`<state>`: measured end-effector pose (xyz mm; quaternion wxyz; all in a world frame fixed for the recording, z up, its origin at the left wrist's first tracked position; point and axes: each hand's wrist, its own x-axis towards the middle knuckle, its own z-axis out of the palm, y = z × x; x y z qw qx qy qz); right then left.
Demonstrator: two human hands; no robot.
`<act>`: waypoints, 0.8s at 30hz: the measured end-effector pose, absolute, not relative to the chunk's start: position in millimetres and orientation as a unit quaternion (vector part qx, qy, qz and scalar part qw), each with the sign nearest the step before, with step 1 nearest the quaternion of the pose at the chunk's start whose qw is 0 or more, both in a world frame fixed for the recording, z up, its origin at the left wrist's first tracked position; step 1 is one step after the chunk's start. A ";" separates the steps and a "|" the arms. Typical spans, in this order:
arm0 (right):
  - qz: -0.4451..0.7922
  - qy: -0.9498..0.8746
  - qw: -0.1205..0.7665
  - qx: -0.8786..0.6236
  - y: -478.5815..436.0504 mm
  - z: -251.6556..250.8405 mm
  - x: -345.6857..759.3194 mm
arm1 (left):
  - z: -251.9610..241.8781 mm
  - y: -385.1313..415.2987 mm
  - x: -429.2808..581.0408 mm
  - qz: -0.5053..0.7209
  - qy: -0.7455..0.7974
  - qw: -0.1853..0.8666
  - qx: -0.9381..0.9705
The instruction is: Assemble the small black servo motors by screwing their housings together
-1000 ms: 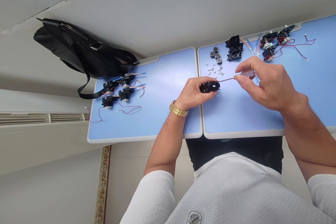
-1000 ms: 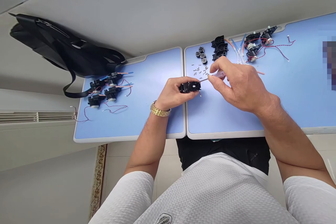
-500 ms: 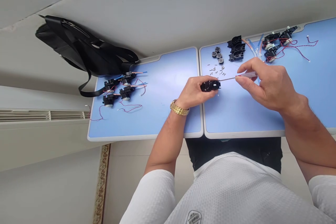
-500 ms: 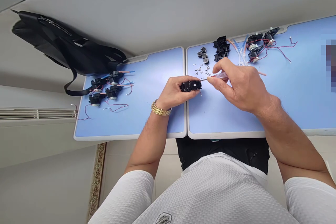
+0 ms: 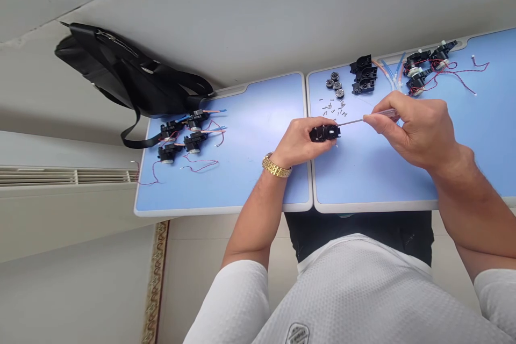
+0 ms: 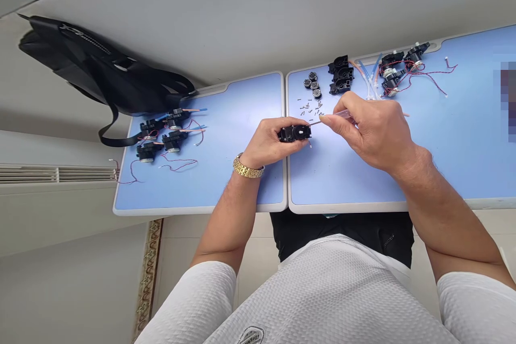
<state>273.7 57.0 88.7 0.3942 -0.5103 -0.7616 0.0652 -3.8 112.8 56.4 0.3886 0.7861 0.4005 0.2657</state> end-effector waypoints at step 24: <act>0.117 -0.777 0.373 -0.493 54.4 95.3 271.0 | 54.7 114.3 -5.9 0.265 0.395 0.383 0.792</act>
